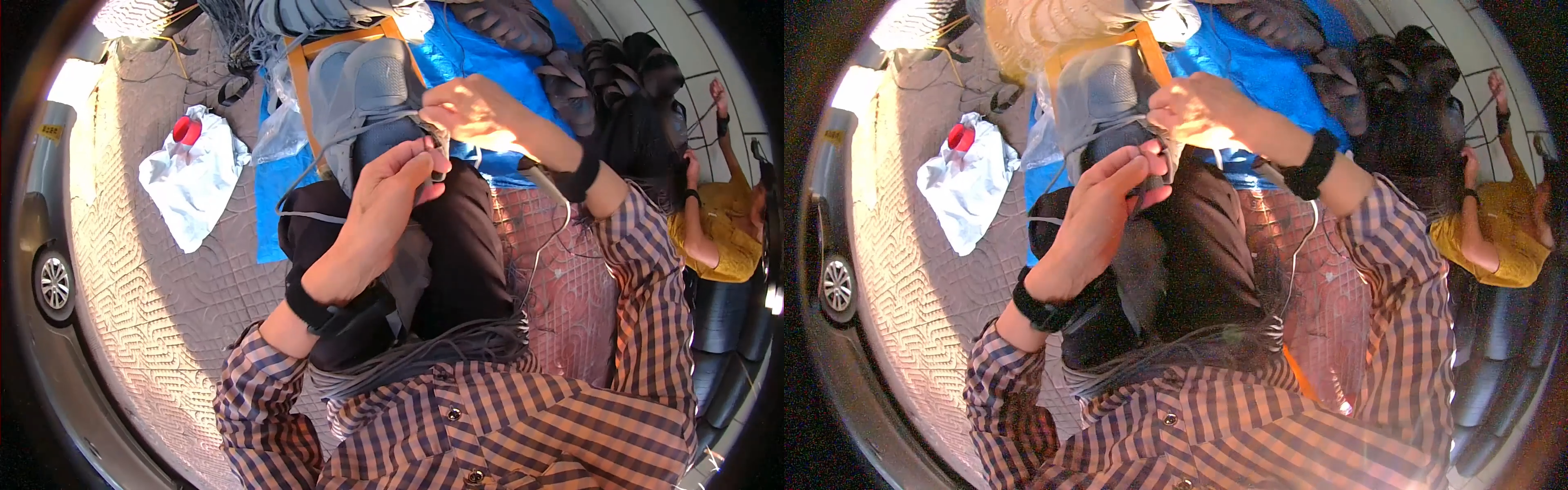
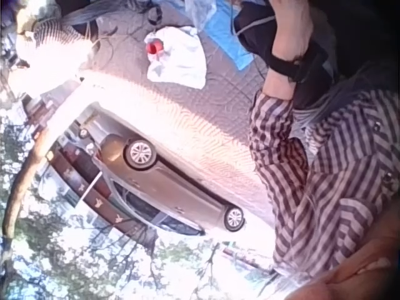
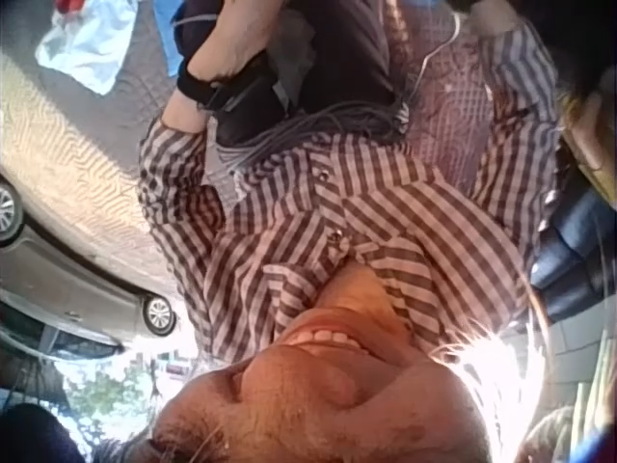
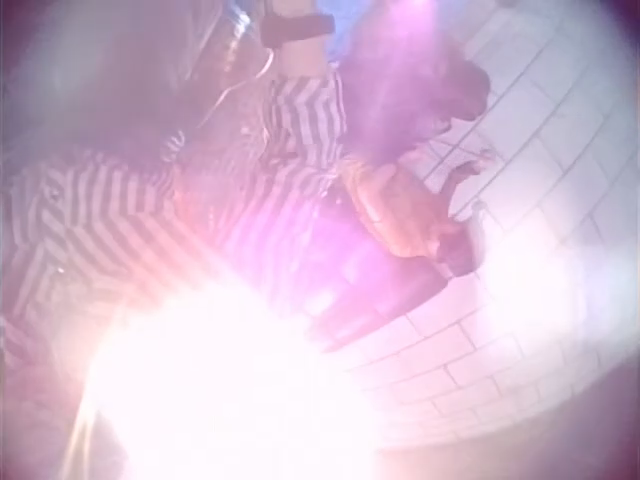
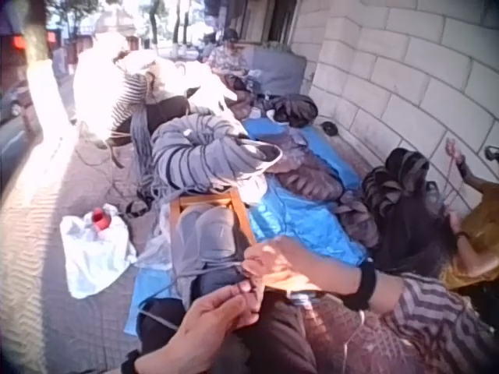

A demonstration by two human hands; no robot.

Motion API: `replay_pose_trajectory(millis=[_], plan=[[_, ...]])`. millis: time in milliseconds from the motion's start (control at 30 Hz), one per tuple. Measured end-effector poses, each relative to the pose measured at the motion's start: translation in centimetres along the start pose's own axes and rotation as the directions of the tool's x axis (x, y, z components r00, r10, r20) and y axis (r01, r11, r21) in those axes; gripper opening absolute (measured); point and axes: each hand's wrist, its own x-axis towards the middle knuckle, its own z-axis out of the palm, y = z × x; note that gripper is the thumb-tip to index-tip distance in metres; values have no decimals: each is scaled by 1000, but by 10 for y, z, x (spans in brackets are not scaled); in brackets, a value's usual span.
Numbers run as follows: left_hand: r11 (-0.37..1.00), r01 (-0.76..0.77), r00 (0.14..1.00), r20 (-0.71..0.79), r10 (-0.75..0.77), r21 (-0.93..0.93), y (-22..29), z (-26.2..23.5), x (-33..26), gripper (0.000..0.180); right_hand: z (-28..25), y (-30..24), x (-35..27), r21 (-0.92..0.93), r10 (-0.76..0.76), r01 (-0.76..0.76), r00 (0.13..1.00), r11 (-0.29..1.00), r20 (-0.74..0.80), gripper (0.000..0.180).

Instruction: The recorder is lacing a grey sneaker while sitting in an outdoor workspace.

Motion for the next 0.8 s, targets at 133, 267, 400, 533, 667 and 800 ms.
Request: replay_pose_trajectory(millis=[133, 267, 400, 533, 667, 800], plan=[[997, 0, 993, -120, 9, 79, 20, -39, -32, 16, -39, -47, 24, 133, 239, -206, 916, 969, -321, 16], [864, -233, 878, -285, 384, 446, 11, -78, -17, 15, -4, -74, 43, -61, 49, -51, 998, 997, -36, 35], [651, -202, 830, -225, 510, 731, 17, -89, 5, 13, 3, -60, 53, 215, 250, -194, 928, 957, -276, 39], [153, -199, 714, 37, 699, 968, 30, -81, 23, 3, 2, -48, 50, 648, 559, -395, 828, 651, -56, 46], [-226, -155, 681, 269, 681, 962, 44, -75, 27, 2, 1, -43, 52, 688, 544, -335, 833, 644, -105, 44], [-470, -127, 793, 374, 480, 873, 42, -70, 26, 6, 18, -48, 47, 795, 565, -225, 807, 563, -172, 41]])
